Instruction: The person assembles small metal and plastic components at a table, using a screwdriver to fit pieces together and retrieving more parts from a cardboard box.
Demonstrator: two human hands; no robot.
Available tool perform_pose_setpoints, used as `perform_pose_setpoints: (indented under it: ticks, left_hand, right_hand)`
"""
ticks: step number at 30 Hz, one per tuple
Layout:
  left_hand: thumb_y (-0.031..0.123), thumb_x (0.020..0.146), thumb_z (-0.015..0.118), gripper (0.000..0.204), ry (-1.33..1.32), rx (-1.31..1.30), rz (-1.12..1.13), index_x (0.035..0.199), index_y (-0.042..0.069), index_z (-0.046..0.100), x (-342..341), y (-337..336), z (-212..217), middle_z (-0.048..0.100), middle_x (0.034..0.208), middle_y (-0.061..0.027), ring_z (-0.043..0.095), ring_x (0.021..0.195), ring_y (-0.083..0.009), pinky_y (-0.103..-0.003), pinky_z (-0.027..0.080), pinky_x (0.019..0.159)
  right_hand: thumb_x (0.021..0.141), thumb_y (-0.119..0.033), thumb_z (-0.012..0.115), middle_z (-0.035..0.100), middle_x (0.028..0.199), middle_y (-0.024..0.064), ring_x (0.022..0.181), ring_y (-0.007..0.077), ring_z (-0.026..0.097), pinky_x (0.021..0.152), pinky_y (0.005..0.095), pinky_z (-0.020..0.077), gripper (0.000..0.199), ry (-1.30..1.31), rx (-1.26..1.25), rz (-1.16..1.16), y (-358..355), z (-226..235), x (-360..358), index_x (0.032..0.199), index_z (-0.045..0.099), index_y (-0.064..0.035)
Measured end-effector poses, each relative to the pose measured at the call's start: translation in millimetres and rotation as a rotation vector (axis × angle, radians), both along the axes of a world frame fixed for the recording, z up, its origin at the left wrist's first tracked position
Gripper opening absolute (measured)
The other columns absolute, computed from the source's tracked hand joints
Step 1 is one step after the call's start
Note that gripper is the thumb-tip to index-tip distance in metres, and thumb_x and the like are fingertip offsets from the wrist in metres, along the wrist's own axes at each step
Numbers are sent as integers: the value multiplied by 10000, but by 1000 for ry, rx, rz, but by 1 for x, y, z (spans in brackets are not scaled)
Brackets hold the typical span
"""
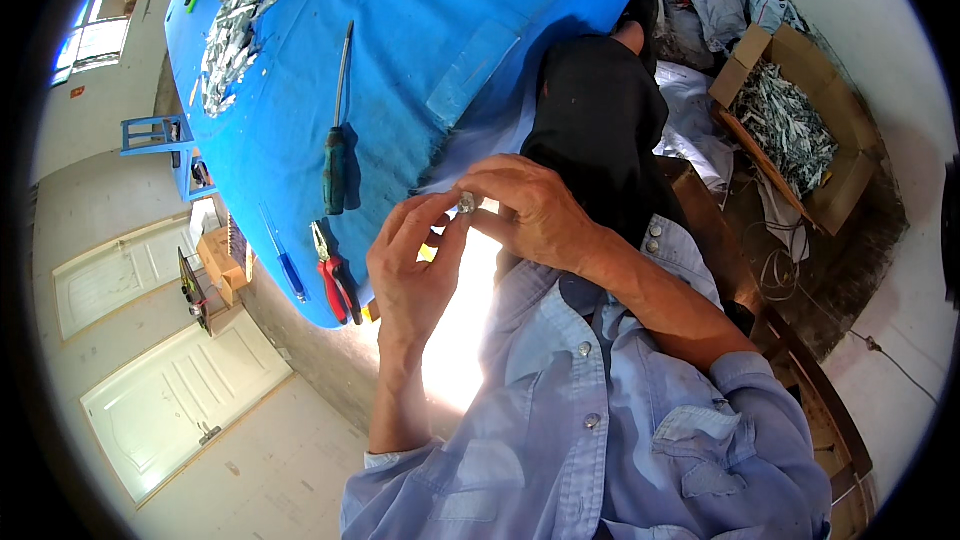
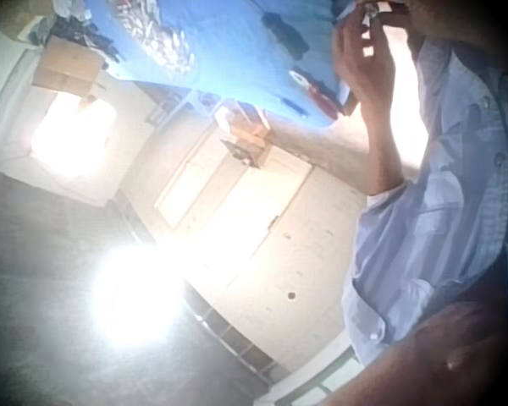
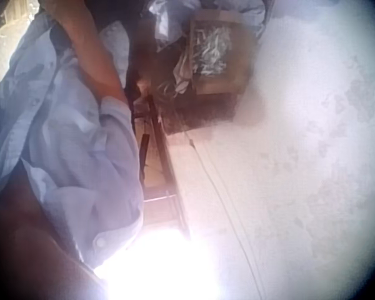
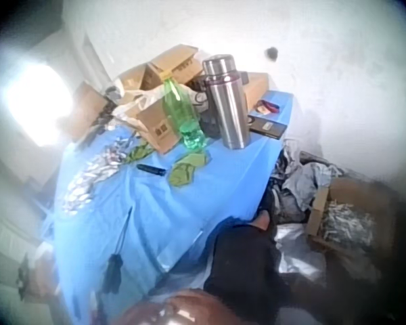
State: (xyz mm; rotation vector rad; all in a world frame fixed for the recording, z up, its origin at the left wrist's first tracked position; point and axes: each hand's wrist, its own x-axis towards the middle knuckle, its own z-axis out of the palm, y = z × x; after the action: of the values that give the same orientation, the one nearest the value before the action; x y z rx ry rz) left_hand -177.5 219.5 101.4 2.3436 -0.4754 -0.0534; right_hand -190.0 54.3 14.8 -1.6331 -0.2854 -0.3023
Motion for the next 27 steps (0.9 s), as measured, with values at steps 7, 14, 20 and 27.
perform_pose_setpoints:
  ticks: [7, 14, 20, 27]
  left_hand:
    - [0, 892, 768, 237, 42, 3, 22, 1128, 6, 742, 0, -1, 2, 760, 1034, -98, 711, 803, -136, -252, 564, 665]
    - [41, 919, 769, 167, 138, -69, 106, 1076, -8, 743, -2, 4, -3, 764, 955, -84, 690, 772, -119, -251, 550, 672]
    - [31, 929, 756, 100, 120, -106, 138, 1018, -14, 748, -2, 5, -9, 754, 894, -75, 657, 703, -105, -242, 525, 613]
    - [16, 938, 732, 120, 146, -77, 118, 1053, -8, 756, 5, 13, -6, 743, 919, -87, 658, 738, -115, -237, 525, 633]
  right_hand:
    - [785, -36, 851, 717, 1052, 128, 928, 281, 704, 804, 363, 579, 332, 7, -12, -5, 1, -1, 0, 1096, 744, 5]
    - [770, -43, 856, 709, 1060, 124, 970, 299, 686, 836, 381, 569, 339, 5, -44, -30, 3, -3, -2, 1088, 746, -8]
    - [765, -38, 857, 704, 1080, 121, 990, 304, 676, 845, 382, 564, 332, -15, -94, -46, 4, -4, -3, 1077, 745, -13]
    - [833, -41, 802, 710, 1069, 152, 994, 331, 684, 867, 409, 561, 296, 5, -57, -47, 7, -2, -3, 1113, 721, 8]
